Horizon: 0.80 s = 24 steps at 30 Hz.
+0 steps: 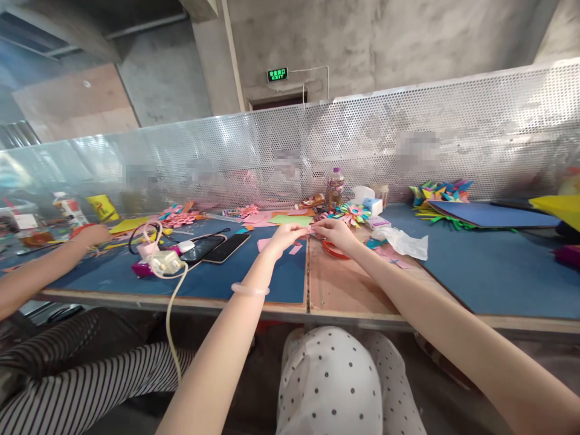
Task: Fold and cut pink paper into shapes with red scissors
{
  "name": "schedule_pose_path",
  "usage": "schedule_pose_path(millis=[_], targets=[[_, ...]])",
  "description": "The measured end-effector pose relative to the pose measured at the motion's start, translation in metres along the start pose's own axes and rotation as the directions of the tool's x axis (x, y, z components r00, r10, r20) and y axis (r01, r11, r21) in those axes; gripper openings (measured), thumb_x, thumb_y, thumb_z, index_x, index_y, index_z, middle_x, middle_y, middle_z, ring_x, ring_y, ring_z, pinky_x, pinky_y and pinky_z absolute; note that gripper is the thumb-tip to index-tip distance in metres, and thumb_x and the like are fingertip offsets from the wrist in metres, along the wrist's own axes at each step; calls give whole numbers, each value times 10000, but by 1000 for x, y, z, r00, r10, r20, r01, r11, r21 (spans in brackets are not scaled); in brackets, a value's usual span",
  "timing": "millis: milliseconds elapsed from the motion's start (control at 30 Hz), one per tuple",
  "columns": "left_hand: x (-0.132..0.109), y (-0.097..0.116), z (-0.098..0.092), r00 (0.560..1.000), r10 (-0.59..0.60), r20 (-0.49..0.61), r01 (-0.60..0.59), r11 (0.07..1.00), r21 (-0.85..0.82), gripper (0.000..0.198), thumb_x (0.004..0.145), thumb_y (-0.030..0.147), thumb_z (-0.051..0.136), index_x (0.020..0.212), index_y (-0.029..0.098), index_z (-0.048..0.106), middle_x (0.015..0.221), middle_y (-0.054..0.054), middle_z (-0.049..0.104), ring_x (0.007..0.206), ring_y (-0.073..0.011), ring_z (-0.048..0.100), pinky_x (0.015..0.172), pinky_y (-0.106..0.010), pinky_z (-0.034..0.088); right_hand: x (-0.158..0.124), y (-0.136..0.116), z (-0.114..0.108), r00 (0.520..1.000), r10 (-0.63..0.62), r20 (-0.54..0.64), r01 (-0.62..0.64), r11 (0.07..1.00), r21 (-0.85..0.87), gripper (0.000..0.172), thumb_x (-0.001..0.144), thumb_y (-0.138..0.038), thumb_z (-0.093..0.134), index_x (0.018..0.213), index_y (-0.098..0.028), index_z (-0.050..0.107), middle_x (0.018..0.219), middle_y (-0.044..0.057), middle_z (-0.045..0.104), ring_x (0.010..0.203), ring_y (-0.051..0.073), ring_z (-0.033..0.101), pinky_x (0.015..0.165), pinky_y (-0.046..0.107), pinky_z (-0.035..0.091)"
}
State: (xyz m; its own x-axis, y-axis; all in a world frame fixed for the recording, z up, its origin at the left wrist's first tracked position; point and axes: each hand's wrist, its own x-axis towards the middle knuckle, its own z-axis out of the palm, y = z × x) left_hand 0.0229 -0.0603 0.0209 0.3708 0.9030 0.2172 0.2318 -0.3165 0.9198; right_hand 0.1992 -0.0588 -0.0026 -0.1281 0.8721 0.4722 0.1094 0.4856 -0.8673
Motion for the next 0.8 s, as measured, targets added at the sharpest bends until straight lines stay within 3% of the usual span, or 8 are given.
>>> schedule_pose_path(millis=[200,500,800], targets=[[4,-3,0,999,26,-44,-26,1000,7,310,683,385,641,879,149,685,917,-94,684,860,-209,612,675,-298,468,-1,0,-1,998,-56,21,58,991,-119,284,721,-394,614,817,-136,684,756,47,660,634,135,554,619,272,425],[5,-4,-2,996,-5,-93,1,999,-50,328,658,394,666,854,133,695,918,-118,689,857,-222,628,700,-316,480,-5,-5,5,980,-200,-6,190,941,-280,215,788,-309,557,882,-173,695,893,62,671,818,171,600,754,301,451],[3,-2,-1,997,18,-81,-28,992,-125,322,679,401,653,884,155,692,943,-113,689,888,-221,629,688,-293,473,-4,-1,16,876,-481,-38,387,748,-539,199,838,-270,508,860,-206,696,889,75,617,849,191,571,760,324,462]])
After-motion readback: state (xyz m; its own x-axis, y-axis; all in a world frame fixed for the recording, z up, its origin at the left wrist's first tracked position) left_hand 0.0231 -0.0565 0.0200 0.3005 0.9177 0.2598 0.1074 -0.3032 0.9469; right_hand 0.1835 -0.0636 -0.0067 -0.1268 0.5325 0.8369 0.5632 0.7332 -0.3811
